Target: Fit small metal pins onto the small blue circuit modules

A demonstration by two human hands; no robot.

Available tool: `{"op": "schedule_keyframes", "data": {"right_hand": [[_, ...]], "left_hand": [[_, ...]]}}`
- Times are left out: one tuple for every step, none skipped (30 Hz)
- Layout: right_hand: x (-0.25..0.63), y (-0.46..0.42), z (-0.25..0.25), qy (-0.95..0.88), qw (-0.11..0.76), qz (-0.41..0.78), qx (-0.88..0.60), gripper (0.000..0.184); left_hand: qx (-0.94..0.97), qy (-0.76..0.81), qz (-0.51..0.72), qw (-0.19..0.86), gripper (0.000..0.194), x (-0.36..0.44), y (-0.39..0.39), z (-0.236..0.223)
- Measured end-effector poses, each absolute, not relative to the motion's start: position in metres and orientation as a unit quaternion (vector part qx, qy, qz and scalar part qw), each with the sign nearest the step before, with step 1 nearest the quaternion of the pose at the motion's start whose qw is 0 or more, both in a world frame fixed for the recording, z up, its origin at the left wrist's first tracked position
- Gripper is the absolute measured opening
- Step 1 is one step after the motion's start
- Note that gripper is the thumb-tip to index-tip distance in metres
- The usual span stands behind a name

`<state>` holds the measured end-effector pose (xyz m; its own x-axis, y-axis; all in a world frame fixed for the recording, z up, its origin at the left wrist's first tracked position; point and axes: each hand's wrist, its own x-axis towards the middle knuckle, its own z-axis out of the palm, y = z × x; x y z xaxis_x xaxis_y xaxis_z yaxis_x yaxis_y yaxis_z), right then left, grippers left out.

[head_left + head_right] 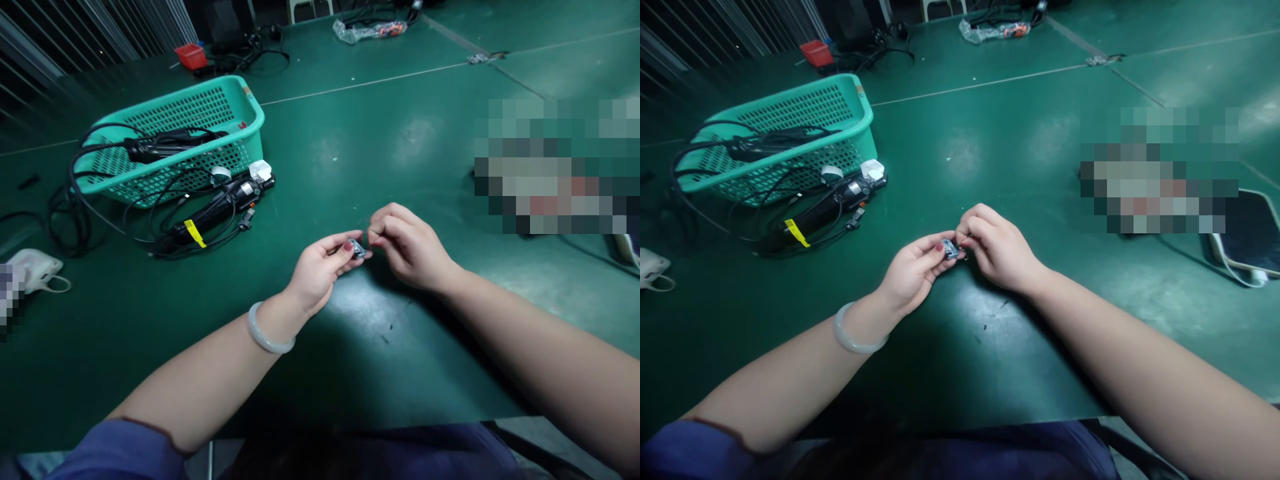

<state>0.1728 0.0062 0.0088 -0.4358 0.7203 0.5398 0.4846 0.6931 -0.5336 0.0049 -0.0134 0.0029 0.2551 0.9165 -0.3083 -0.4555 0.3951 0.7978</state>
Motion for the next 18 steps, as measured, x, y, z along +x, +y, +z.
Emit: {"op": "schedule_keyframes", "data": {"right_hand": [[0.1722,0.0058,0.0090,-0.837,0.393,0.150,-0.350,0.014],[0.1717,0.0055,0.0088,-0.841,0.394,0.151,-0.340,0.014],[0.1713,0.0052,0.0082,-0.844,0.393,0.152,-0.332,0.013],[0.1711,0.0051,0.0075,-0.847,0.391,0.154,-0.326,0.013],[0.1710,0.0050,0.0069,-0.850,0.386,0.156,-0.324,0.012],[0.1710,0.0049,0.0064,-0.852,0.381,0.156,-0.323,0.012],[0.1711,0.0048,0.0062,-0.854,0.377,0.155,-0.323,0.013],[0.1712,0.0046,0.0063,-0.856,0.373,0.152,-0.323,0.013],[0.1712,0.0043,0.0067,-0.857,0.371,0.148,-0.325,0.013],[0.1712,0.0040,0.0073,-0.858,0.370,0.143,-0.326,0.013],[0.1712,0.0035,0.0080,-0.859,0.371,0.138,-0.326,0.014],[0.1711,0.0030,0.0087,-0.859,0.373,0.133,-0.325,0.014],[0.1710,0.0024,0.0093,-0.860,0.375,0.127,-0.322,0.015],[0.1708,0.0018,0.0097,-0.860,0.378,0.121,-0.320,0.015],[0.1706,0.0012,0.0099,-0.861,0.381,0.113,-0.318,0.016],[0.1704,0.0007,0.0099,-0.861,0.383,0.106,-0.317,0.016],[0.1702,0.0004,0.0096,-0.861,0.384,0.100,-0.318,0.017],[0.1700,0.0002,0.0091,-0.861,0.385,0.094,-0.318,0.017]], "left_hand": [[0.293,0.386,0.456,0.746,0.013,0.0051,-0.0141,0.0029],[0.293,0.380,0.449,0.754,0.013,0.0052,-0.0145,0.0029],[0.292,0.375,0.443,0.760,0.013,0.0052,-0.0148,0.0029],[0.291,0.373,0.439,0.764,0.013,0.0052,-0.0149,0.0028],[0.291,0.372,0.435,0.766,0.013,0.0051,-0.0149,0.0027],[0.290,0.372,0.433,0.768,0.013,0.0049,-0.0149,0.0026],[0.290,0.373,0.432,0.769,0.014,0.0048,-0.0148,0.0024],[0.291,0.373,0.430,0.769,0.014,0.0047,-0.0148,0.0023],[0.291,0.372,0.429,0.770,0.014,0.0045,-0.0148,0.0022],[0.291,0.372,0.427,0.771,0.014,0.0044,-0.0148,0.0023],[0.290,0.372,0.425,0.773,0.014,0.0042,-0.0148,0.0024],[0.287,0.371,0.424,0.775,0.013,0.0041,-0.0147,0.0026],[0.283,0.371,0.422,0.777,0.013,0.0040,-0.0147,0.0028],[0.279,0.370,0.420,0.780,0.014,0.0040,-0.0146,0.0030],[0.274,0.369,0.419,0.783,0.014,0.0041,-0.0146,0.0032],[0.269,0.367,0.418,0.786,0.014,0.0042,-0.0146,0.0034],[0.266,0.365,0.417,0.789,0.015,0.0043,-0.0146,0.0035],[0.263,0.363,0.415,0.792,0.015,0.0045,-0.0148,0.0036]]}}
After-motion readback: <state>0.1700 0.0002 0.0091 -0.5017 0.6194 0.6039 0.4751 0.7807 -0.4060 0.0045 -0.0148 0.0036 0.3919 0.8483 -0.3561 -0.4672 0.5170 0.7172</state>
